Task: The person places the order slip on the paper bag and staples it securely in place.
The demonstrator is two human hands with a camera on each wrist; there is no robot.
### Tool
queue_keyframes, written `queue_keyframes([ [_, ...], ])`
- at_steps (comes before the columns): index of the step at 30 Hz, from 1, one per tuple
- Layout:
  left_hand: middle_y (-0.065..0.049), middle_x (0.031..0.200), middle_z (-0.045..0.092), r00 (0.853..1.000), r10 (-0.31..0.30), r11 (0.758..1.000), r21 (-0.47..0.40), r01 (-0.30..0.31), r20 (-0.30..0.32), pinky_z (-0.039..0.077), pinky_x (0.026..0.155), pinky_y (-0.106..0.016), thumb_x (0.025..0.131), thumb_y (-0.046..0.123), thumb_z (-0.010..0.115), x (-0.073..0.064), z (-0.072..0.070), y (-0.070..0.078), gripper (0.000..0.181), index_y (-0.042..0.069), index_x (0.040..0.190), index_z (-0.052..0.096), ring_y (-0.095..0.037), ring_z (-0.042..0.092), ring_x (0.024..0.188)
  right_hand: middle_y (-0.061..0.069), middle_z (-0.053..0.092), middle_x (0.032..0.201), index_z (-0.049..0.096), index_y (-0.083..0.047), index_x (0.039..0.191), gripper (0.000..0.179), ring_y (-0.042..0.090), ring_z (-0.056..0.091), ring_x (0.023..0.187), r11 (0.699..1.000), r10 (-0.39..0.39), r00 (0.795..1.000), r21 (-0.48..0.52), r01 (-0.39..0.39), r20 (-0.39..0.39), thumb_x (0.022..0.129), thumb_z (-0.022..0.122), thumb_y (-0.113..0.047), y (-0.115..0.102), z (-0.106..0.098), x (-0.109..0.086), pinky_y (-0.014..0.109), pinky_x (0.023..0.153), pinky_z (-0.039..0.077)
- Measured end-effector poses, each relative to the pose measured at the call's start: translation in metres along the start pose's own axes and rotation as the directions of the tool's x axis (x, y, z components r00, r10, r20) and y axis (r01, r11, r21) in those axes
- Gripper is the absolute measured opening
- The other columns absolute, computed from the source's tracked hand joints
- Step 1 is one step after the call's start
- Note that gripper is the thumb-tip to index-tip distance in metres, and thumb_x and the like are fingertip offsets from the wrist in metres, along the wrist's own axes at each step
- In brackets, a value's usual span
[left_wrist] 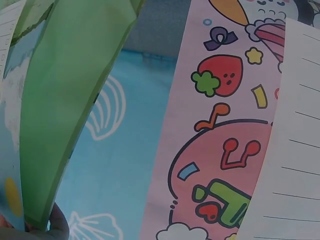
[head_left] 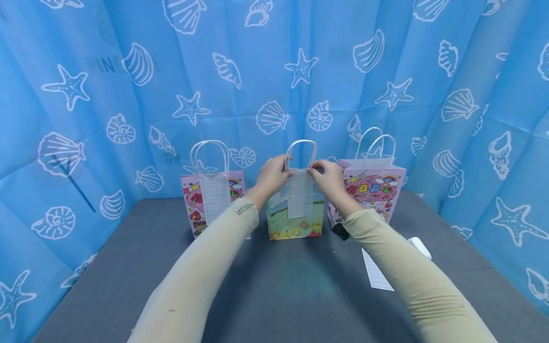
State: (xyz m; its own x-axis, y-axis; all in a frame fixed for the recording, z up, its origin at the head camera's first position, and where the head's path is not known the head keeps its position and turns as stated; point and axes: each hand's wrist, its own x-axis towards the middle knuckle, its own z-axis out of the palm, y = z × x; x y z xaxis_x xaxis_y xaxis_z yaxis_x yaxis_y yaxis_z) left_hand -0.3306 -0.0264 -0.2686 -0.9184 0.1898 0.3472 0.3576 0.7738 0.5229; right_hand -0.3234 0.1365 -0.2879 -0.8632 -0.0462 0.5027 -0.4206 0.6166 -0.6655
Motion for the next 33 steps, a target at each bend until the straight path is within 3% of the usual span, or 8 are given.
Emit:
queue_keyframes([
  [4,-0.006,0.112,0.065,1.000,0.017,0.999,0.035,-0.018,0.013,0.049,0.087,-0.033,0.094,0.020,0.065,0.000,-0.001,-0.001,0.030,0.009,0.123,0.064,-0.020,0.059,0.104,0.022,0.067,0.105,0.067,0.005,0.103,0.018,0.034,0.062,0.098,1.000,-0.001,1.000,-0.006,0.001,-0.021,0.095,0.063,-0.011,0.001,0.001,0.000,0.045,0.083,0.050],
  [10,-0.007,0.102,0.064,0.998,-0.005,0.998,0.065,0.000,0.069,0.050,0.080,-0.033,0.097,0.026,0.062,-0.002,-0.007,-0.003,0.022,0.007,0.104,0.068,-0.020,0.059,0.093,0.023,0.067,0.104,0.066,0.005,0.102,0.017,0.034,0.061,0.095,1.000,0.012,1.000,-0.011,-0.012,-0.008,0.096,0.061,-0.010,0.000,0.002,-0.001,0.044,0.080,0.050],
  [14,-0.007,0.101,0.065,0.996,-0.014,0.996,0.088,0.007,0.085,0.050,0.079,-0.033,0.099,0.026,0.058,-0.003,-0.010,-0.004,0.022,0.007,0.103,0.068,-0.020,0.059,0.091,0.022,0.066,0.103,0.066,0.005,0.102,0.018,0.033,0.062,0.093,1.000,0.011,1.000,-0.010,-0.011,-0.005,0.097,0.060,-0.011,-0.001,0.001,-0.001,0.044,0.079,0.051],
  [26,0.001,0.096,0.070,0.998,-0.033,0.972,0.231,0.043,-0.047,0.042,0.082,-0.034,0.099,0.033,0.055,-0.006,0.000,-0.003,0.026,0.015,0.105,0.073,-0.016,0.060,0.084,0.022,0.067,0.105,0.067,0.004,0.103,0.018,0.033,0.062,0.096,1.000,0.023,1.000,-0.012,-0.023,-0.003,0.097,0.060,-0.011,-0.002,0.002,-0.001,0.044,0.081,0.051],
  [33,0.002,0.095,0.070,0.996,-0.068,0.972,0.220,0.078,-0.051,0.039,0.086,-0.035,0.100,0.031,0.054,-0.008,0.001,0.000,0.025,0.015,0.103,0.073,-0.017,0.059,0.083,0.022,0.066,0.108,0.067,0.005,0.106,0.021,0.034,0.061,0.099,0.999,0.028,0.999,-0.036,-0.028,0.025,0.097,0.061,-0.013,-0.003,-0.003,0.001,0.044,0.082,0.051],
])
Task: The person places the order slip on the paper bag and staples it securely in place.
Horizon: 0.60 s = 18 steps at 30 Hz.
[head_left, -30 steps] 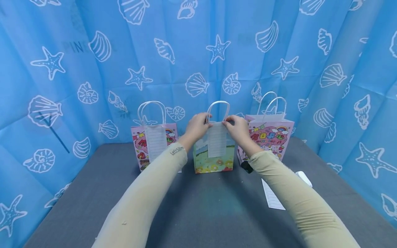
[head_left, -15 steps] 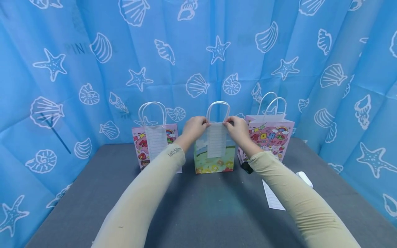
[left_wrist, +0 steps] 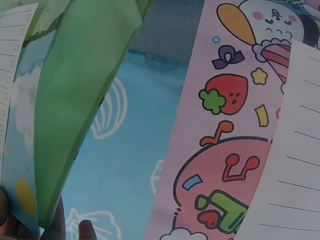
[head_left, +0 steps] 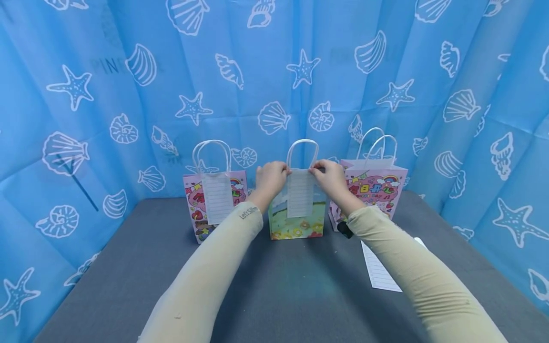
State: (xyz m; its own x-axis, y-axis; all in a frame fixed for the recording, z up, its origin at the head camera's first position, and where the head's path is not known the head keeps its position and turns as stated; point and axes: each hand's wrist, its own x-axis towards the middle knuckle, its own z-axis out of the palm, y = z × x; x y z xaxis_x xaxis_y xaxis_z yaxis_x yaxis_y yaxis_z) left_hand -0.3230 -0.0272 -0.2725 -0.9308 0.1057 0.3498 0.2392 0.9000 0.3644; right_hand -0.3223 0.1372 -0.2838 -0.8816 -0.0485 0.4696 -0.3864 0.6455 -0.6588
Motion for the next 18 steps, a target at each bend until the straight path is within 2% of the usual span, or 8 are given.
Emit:
queue_keyframes([
  [5,0.002,0.093,0.070,1.000,-0.005,1.000,-0.016,0.005,-0.016,0.039,0.086,-0.036,0.100,0.029,0.056,-0.001,0.000,0.001,0.023,0.014,0.099,0.073,-0.016,0.058,0.080,0.024,0.061,0.115,0.064,0.008,0.114,0.025,0.037,0.056,0.106,0.997,-0.056,0.998,-0.047,0.055,-0.014,0.096,0.061,-0.010,-0.001,-0.012,-0.007,0.048,0.088,0.048],
  [10,0.001,0.093,0.071,1.000,-0.018,0.999,-0.030,0.018,-0.008,0.038,0.094,-0.040,0.099,0.030,0.056,0.000,0.003,-0.001,0.023,0.014,0.099,0.073,-0.018,0.060,0.084,0.026,0.056,0.116,0.061,0.011,0.114,0.024,0.039,0.052,0.110,0.991,-0.126,0.992,-0.044,0.125,-0.031,0.095,0.059,-0.003,-0.004,-0.025,-0.024,0.050,0.093,0.044],
  [15,0.001,0.097,0.071,1.000,-0.016,0.999,-0.032,0.016,-0.016,0.033,0.104,-0.046,0.099,0.030,0.057,-0.001,0.003,-0.001,0.022,0.015,0.102,0.073,-0.018,0.063,0.092,0.026,0.058,0.113,0.061,0.011,0.112,0.021,0.039,0.055,0.105,0.989,-0.148,0.987,-0.013,0.148,-0.054,0.095,0.058,-0.001,-0.005,-0.044,-0.042,0.049,0.087,0.048],
  [18,0.001,0.099,0.071,1.000,-0.016,0.999,-0.034,0.016,-0.015,0.030,0.107,-0.048,0.099,0.030,0.057,0.000,0.003,-0.001,0.022,0.015,0.103,0.073,-0.019,0.063,0.096,0.026,0.062,0.108,0.062,0.011,0.109,0.019,0.037,0.060,0.098,0.991,-0.131,0.988,-0.012,0.131,-0.076,0.095,0.057,-0.001,-0.002,-0.058,-0.052,0.040,0.081,0.051],
])
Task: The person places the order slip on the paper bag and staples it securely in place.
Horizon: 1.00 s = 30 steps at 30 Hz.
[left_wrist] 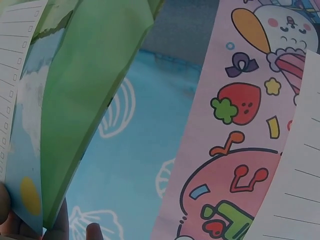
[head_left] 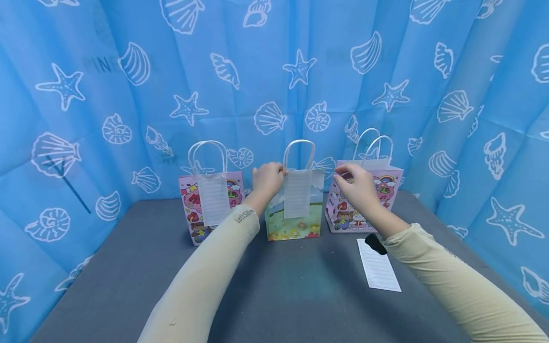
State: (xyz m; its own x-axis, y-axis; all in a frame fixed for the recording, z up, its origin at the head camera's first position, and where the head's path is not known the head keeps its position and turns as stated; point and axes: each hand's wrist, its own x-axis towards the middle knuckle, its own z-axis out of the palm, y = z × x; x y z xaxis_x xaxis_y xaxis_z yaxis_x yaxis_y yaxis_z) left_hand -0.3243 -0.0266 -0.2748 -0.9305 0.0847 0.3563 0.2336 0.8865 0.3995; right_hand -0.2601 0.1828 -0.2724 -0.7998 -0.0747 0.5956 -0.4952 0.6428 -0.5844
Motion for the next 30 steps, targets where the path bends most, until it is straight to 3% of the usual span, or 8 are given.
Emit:
queue_keyframes([
  [4,0.001,0.099,0.071,1.000,-0.012,1.000,-0.004,0.012,0.004,0.027,0.109,-0.049,0.099,0.030,0.057,0.000,-0.001,0.000,0.022,0.015,0.102,0.073,-0.019,0.063,0.097,0.024,0.064,0.099,0.064,0.010,0.106,0.019,0.031,0.061,0.086,1.000,0.026,0.999,-0.010,-0.027,-0.024,0.097,0.056,-0.005,0.006,-0.019,-0.012,0.020,0.070,0.047],
  [7,0.001,0.097,0.071,1.000,-0.011,1.000,-0.010,0.011,0.005,0.025,0.110,-0.051,0.099,0.029,0.057,0.000,-0.002,0.001,0.021,0.015,0.101,0.073,-0.020,0.063,0.098,0.024,0.064,0.097,0.064,0.010,0.105,0.021,0.023,0.059,0.080,0.998,0.048,0.997,-0.024,-0.049,-0.059,0.097,0.056,-0.007,0.013,-0.033,-0.021,0.012,0.064,0.043],
  [14,0.001,0.098,0.071,1.000,-0.014,1.000,-0.015,0.014,0.011,0.027,0.109,-0.050,0.099,0.029,0.057,-0.001,-0.004,0.002,0.021,0.015,0.099,0.072,-0.020,0.062,0.097,0.026,0.063,0.091,0.062,0.013,0.105,0.027,-0.006,0.050,0.066,0.986,0.159,0.982,-0.037,-0.163,-0.104,0.099,0.054,-0.012,0.035,-0.060,-0.038,0.011,0.058,0.043],
  [21,0.001,0.099,0.071,1.000,-0.011,1.000,-0.024,0.011,0.018,0.031,0.105,-0.048,0.099,0.029,0.057,0.000,-0.005,0.003,0.022,0.015,0.104,0.073,-0.020,0.062,0.097,0.028,0.063,0.095,0.058,0.014,0.112,0.036,-0.003,0.054,0.062,0.945,0.304,0.950,-0.105,-0.309,-0.067,0.102,0.048,-0.019,0.057,-0.082,-0.054,0.013,0.056,0.045],
  [30,0.001,0.099,0.071,1.000,-0.016,1.000,-0.006,0.016,0.025,0.034,0.101,-0.046,0.099,0.031,0.056,0.000,-0.004,0.002,0.024,0.015,0.106,0.072,-0.019,0.062,0.095,0.025,0.063,0.096,0.058,0.014,0.114,0.039,-0.008,0.050,0.061,0.914,0.377,0.924,-0.141,-0.382,-0.058,0.102,0.047,-0.022,0.078,-0.095,-0.063,0.015,0.055,0.044],
])
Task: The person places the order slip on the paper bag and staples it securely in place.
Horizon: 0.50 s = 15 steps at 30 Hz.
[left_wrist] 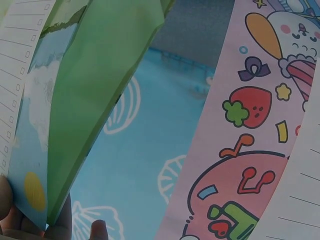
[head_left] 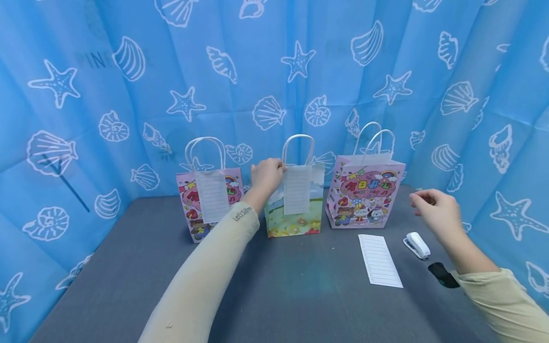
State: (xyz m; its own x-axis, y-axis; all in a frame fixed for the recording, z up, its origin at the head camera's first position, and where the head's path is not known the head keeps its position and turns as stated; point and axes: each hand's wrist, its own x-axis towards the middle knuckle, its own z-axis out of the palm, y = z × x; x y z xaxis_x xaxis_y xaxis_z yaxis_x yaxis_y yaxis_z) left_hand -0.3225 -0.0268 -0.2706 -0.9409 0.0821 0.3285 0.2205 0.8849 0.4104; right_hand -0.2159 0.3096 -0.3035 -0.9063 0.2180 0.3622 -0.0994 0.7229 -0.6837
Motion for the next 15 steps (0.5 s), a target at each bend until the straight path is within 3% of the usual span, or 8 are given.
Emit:
queue_keyframes([
  [3,0.001,0.099,0.071,1.000,0.004,1.000,-0.004,-0.004,-0.001,0.034,0.101,-0.046,0.099,0.031,0.056,0.000,0.000,-0.001,0.023,0.015,0.106,0.072,-0.019,0.062,0.095,0.023,0.062,0.096,0.057,0.014,0.115,0.044,-0.003,0.049,0.066,0.999,0.045,0.999,-0.018,-0.044,0.015,0.102,0.047,-0.027,0.006,-0.004,0.000,0.019,0.055,0.043],
  [8,0.001,0.101,0.071,1.000,0.003,1.000,-0.008,-0.003,-0.006,0.035,0.099,-0.045,0.099,0.030,0.056,-0.001,-0.001,-0.001,0.023,0.015,0.106,0.072,-0.019,0.062,0.096,0.027,0.058,0.103,0.053,0.016,0.121,0.053,0.022,0.052,0.083,0.989,0.145,0.987,-0.032,-0.143,0.066,0.103,0.043,-0.033,0.016,-0.007,-0.001,0.026,0.058,0.044],
  [15,0.000,0.102,0.071,1.000,0.013,1.000,-0.025,-0.014,-0.003,0.036,0.098,-0.044,0.100,0.030,0.055,-0.003,-0.002,-0.001,0.024,0.014,0.107,0.072,-0.019,0.062,0.096,0.040,0.044,0.124,0.041,0.020,0.129,0.062,0.050,0.045,0.109,0.973,0.231,0.959,-0.038,-0.228,0.162,0.103,0.037,-0.037,0.036,-0.008,-0.002,0.054,0.080,0.045],
])
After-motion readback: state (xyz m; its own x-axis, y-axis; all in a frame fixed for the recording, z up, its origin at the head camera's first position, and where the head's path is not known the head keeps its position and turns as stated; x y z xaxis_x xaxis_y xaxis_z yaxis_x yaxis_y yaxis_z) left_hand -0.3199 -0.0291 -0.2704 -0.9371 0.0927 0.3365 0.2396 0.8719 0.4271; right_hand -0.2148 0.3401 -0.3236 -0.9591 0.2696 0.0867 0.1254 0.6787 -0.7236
